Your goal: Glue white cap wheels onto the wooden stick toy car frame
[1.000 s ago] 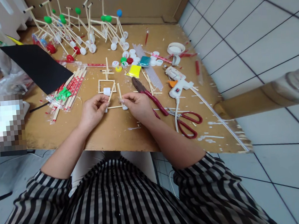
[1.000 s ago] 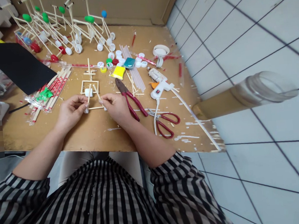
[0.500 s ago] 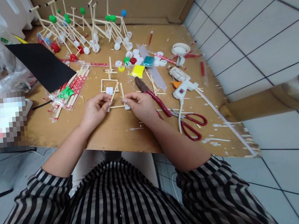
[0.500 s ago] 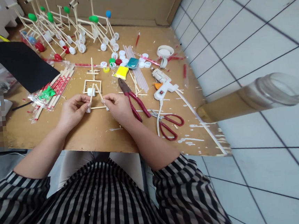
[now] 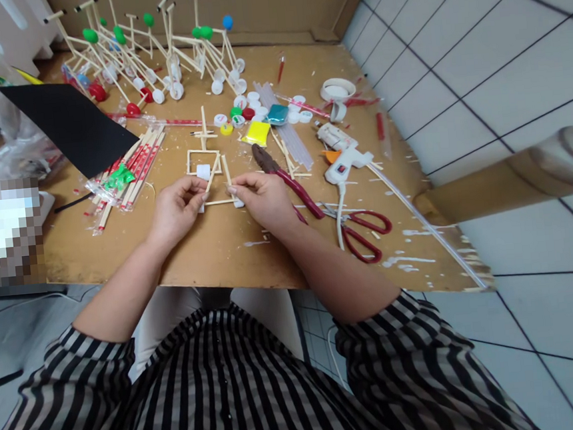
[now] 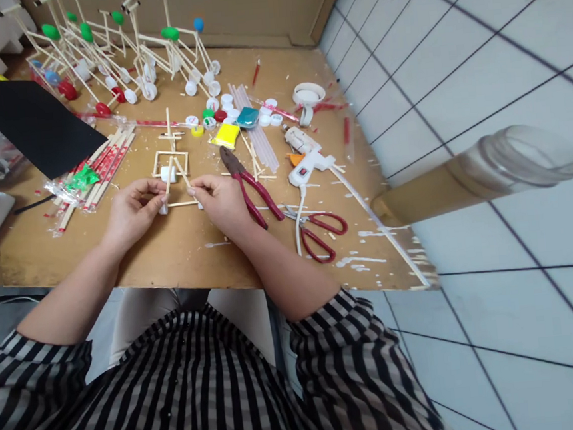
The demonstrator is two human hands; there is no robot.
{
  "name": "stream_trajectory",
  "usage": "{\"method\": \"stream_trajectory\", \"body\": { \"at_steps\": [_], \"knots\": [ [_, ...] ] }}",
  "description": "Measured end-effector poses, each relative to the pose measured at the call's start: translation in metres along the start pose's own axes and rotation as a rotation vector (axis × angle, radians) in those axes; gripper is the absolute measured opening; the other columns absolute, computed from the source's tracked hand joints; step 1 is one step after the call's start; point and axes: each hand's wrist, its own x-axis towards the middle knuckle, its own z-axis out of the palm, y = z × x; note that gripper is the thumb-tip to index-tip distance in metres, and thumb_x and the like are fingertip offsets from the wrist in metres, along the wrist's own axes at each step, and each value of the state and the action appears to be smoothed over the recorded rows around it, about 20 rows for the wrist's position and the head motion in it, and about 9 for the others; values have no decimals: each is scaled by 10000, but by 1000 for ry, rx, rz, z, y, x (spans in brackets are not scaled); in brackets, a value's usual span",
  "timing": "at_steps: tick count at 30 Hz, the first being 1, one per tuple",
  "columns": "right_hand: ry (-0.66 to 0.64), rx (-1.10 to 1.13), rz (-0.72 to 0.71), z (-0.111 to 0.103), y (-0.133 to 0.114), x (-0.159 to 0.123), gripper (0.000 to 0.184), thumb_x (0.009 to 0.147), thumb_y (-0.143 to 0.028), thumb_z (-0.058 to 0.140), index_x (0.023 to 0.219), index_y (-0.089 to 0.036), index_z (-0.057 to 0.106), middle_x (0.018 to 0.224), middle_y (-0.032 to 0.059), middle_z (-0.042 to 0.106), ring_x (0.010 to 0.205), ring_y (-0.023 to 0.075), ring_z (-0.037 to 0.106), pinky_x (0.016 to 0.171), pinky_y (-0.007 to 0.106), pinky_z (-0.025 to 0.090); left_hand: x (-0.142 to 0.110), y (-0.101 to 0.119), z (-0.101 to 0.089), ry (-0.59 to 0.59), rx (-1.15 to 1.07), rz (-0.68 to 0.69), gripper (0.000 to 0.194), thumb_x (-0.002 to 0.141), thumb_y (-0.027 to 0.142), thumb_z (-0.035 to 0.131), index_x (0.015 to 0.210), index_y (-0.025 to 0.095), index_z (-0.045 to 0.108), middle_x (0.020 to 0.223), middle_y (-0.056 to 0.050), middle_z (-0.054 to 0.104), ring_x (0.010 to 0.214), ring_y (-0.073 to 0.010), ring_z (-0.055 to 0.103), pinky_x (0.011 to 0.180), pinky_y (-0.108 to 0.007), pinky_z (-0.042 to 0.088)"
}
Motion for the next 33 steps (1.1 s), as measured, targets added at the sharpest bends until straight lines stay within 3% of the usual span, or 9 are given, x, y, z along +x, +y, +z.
{"method": "stream_trajectory", "body": {
  "at_steps": [33],
  "knots": [
    [-25,12,23,1,0,1,137,837,-270,665,806,-163,745,650,-5,654,621,132,545,625,268,432,0,-1,0,12,61,46,82,741,138,642,809,173,671,705,7,655,576,-100,581,550,-210,484]
  ]
}}
